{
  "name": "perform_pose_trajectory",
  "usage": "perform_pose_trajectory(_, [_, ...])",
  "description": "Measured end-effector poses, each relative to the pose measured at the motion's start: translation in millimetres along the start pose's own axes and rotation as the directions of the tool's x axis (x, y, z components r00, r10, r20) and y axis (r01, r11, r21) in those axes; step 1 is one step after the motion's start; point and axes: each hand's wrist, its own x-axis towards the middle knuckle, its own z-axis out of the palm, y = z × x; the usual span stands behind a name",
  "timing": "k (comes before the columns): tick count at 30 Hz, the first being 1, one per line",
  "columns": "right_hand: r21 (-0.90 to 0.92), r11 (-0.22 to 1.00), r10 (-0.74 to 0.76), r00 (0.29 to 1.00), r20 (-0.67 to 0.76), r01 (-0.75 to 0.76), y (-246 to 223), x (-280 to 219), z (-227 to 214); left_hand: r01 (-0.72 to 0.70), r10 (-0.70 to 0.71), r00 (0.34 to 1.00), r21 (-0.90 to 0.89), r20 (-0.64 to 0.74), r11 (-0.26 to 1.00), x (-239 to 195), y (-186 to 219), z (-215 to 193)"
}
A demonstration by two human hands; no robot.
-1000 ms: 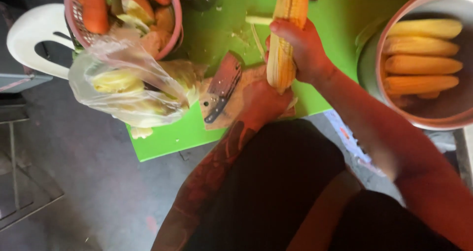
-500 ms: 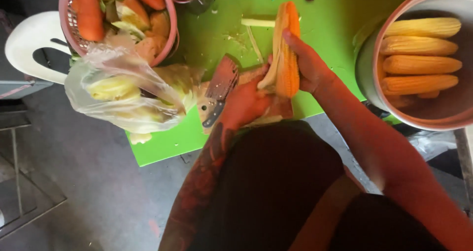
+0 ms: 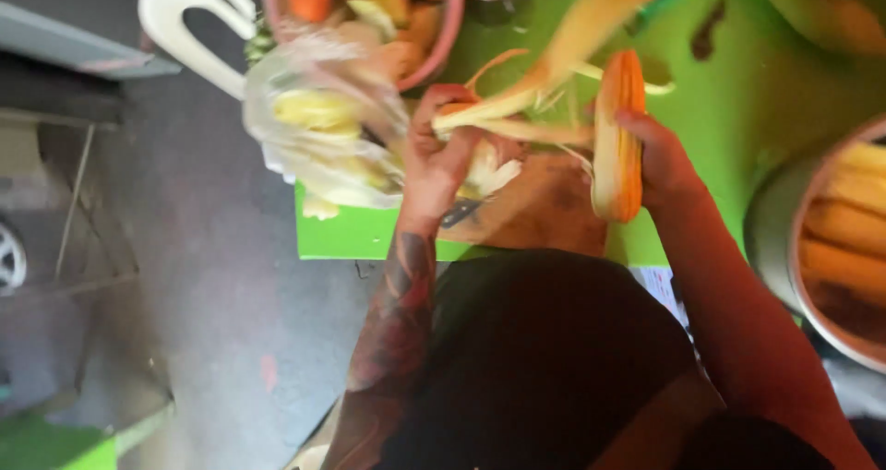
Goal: The person shucks corn cobs by hand on a green table, placing the husks into a plastic bag. They then walk to a food stall counter, handle packaged food items, and retrieve cash from a drawer before returning to the table to continue shucking corn.
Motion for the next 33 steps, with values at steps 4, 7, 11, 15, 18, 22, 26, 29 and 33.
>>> perform_pose_trajectory(4, [-0.549,0.835,-0.094,0.990,-0.108,0.020,49,66,-50,-0.003,0.024,0.986,0.127,-0.165,0.992,6,69,-36])
perform_pose_trajectory(7, [-0.815,0.567,-0.208,0.978,0.000,0.120,82,98,-64,-0.123,0.126,0.937,0.030,-0.327,0.992,4,68,-83])
perform_pose_trajectory(11, [-0.986,-0.162,-0.068,0.997,-0.030,-0.041,85,94,-37,-0.365,0.241,0.784,-0.112,-0.572,0.924,1,60,-132])
perform_pose_trajectory(15, [-0.901,-0.433,-0.010,0.999,0.046,0.037,85,89,-4,-0.448,0.203,0.730,-0.234,-0.652,0.863,-1,109,-120])
perform_pose_trajectory(18, [-0.779,-0.483,-0.332,0.740,0.585,0.400,68,78,65,-0.503,0.241,0.767,-0.323,-0.595,0.802,7,118,-127])
perform_pose_trajectory(22, [-0.930,0.307,-0.126,0.978,0.168,0.199,68,90,169,-0.486,0.182,0.781,-0.398,-0.597,0.778,32,75,-147])
perform_pose_trajectory(26, [-0.831,0.478,-0.203,0.956,0.210,0.284,103,131,182,-0.255,0.471,0.579,0.401,-0.665,0.880,46,-1,-145])
perform_pose_trajectory(29, [-0.651,0.677,-0.322,0.934,0.158,0.343,86,124,195,0.058,0.226,0.864,0.534,-0.450,0.843,23,-18,-131])
perform_pose_trajectory(33, [-0.509,0.731,-0.448,0.882,0.143,0.454,85,117,199,0.326,-0.365,0.920,0.797,-0.143,0.508,9,-21,-120])
